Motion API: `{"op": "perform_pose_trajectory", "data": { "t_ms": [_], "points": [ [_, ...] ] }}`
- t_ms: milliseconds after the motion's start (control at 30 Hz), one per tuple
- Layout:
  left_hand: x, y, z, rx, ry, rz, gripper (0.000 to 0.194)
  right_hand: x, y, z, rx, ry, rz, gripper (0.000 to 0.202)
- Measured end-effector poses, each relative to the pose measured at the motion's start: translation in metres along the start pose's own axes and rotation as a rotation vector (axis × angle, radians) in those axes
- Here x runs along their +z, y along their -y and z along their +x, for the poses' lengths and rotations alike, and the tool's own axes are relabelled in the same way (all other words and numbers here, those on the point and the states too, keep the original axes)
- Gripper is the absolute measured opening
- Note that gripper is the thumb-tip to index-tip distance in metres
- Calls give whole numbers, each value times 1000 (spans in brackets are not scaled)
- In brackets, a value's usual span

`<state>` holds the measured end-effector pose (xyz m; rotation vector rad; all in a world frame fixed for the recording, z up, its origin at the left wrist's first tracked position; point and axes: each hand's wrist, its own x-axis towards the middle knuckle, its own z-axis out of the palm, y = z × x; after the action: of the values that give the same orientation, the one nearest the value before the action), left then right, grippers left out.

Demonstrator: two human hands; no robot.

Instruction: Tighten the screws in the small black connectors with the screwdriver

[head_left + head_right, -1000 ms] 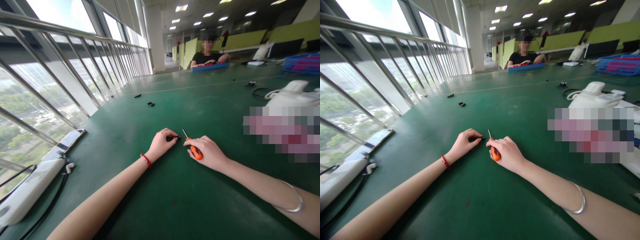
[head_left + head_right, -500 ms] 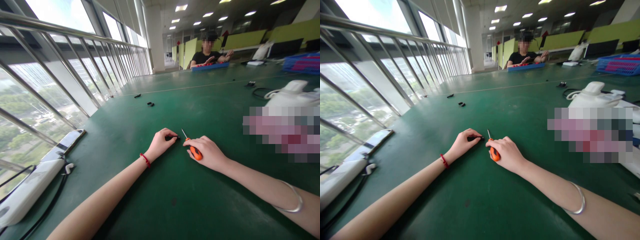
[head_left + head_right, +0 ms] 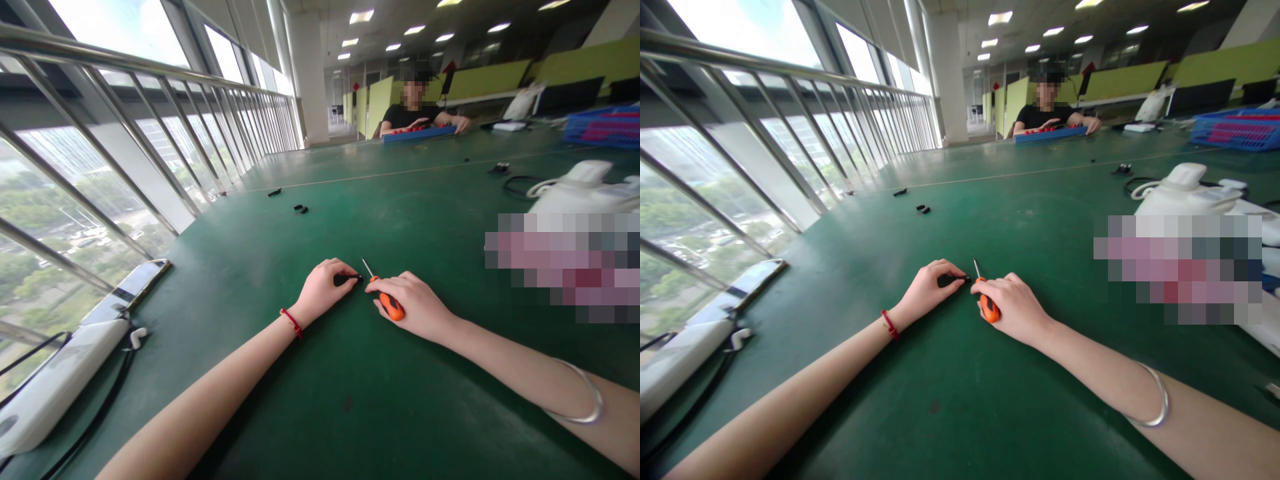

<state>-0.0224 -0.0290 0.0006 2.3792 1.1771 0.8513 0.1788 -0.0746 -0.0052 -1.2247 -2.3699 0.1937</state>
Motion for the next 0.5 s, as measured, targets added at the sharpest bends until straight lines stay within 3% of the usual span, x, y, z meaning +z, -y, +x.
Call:
{"op": "perform_pose_trajectory", "data": {
  "t_ms": [333,500],
  "points": [
    [-2,-5,-3,43,-79,155,11,-1,4,-1,29,-46,17,25],
    [0,-7,-4,58,-81,271,10,-7,8,-3,21,-334,197,15]
  ]
}}
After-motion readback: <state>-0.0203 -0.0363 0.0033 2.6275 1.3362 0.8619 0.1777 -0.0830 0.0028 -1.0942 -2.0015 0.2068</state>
